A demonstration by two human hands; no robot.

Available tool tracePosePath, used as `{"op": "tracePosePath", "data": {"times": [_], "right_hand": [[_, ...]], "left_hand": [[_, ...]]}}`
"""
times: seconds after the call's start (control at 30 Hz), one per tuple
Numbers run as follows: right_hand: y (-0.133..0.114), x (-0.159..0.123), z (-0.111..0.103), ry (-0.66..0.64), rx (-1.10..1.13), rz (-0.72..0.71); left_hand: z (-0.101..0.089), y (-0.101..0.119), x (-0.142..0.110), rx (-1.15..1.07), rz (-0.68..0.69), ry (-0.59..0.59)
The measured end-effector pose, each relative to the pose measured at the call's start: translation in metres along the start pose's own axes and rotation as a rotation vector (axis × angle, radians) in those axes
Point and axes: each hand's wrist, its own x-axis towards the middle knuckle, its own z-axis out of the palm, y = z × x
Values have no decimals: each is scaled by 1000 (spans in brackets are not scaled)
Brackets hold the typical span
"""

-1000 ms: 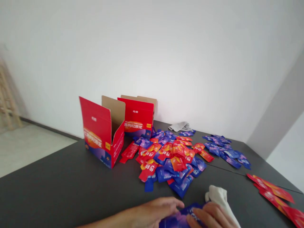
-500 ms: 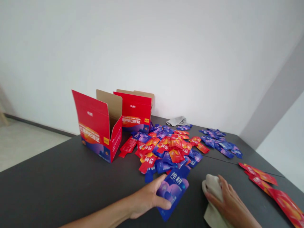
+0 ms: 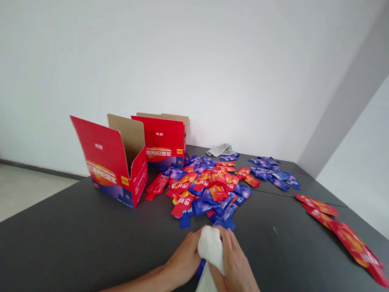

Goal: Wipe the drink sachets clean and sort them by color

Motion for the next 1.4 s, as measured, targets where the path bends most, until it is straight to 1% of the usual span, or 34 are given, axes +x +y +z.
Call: {"op": "tracePosePath", "data": {"times": [0.03,0.07,0.13,0.17,0.27,0.3,0.33,0.43,0.47,0.53,0.6,0.63,0.67,0.73,0.77,0.8,0.87,0.97,1.0,1.07,1.1,1.17,1.23,1.3,1.4], "right_hand": [[0,2,6,-1,-55,22],[1,3,10,8,-97,78],[3,3,12,30,-128,198],[2,2,11,20,-119,219],[-2,-2,10,-88,-48,146],[-3,-1,9,-108,-34,144],[-3,1,7,-109,-37,179],[-1,8,-1,-65,-97,372],[-3,9,-2,-69,-107,393],[-10,5,0,-110,-90,329],[-19,1,5,-144,-62,243],[-21,1,6,-146,-63,237],[-20,2,5,-140,-84,262],[-8,10,-2,-125,-154,381],[1,15,-9,-118,-195,449],[12,20,-16,-115,-232,507],[34,25,-32,-124,-279,589],[58,22,-51,-172,-333,644],[63,20,-56,-192,-349,660],[70,17,-62,-214,-372,690],[72,17,-64,-215,-374,700],[74,17,-66,-207,-368,711],[75,18,-68,-203,-364,710],[78,18,-73,-233,-378,702],[89,12,-90,-277,-424,729]], "left_hand": [[0,0,0,51,32,17],[0,-1,-1,117,42,36],[0,-5,0,210,12,66],[0,-7,0,221,-1,73],[1,-12,1,152,6,34],[1,-13,1,128,2,25],[2,-13,0,125,-7,27],[4,-12,0,204,-19,68],[4,-12,0,224,-14,73],[5,-12,1,205,16,68],[6,-13,1,122,6,47],[6,-14,1,72,-22,35],[7,-14,0,26,-63,23],[8,-12,-2,-55,-144,-2],[7,-10,-2,-86,-161,1],[4,-8,-1,-107,-163,25],[-6,-2,6,-103,-149,141],[-34,7,30,42,-85,372],[-45,8,40,108,-50,420],[-67,8,60,207,9,457],[-76,6,67,244,38,501],[-89,1,74,375,111,582],[-90,-6,70,512,170,646],[-82,-12,61,585,239,627],[-60,-15,46,668,301,487]]}}
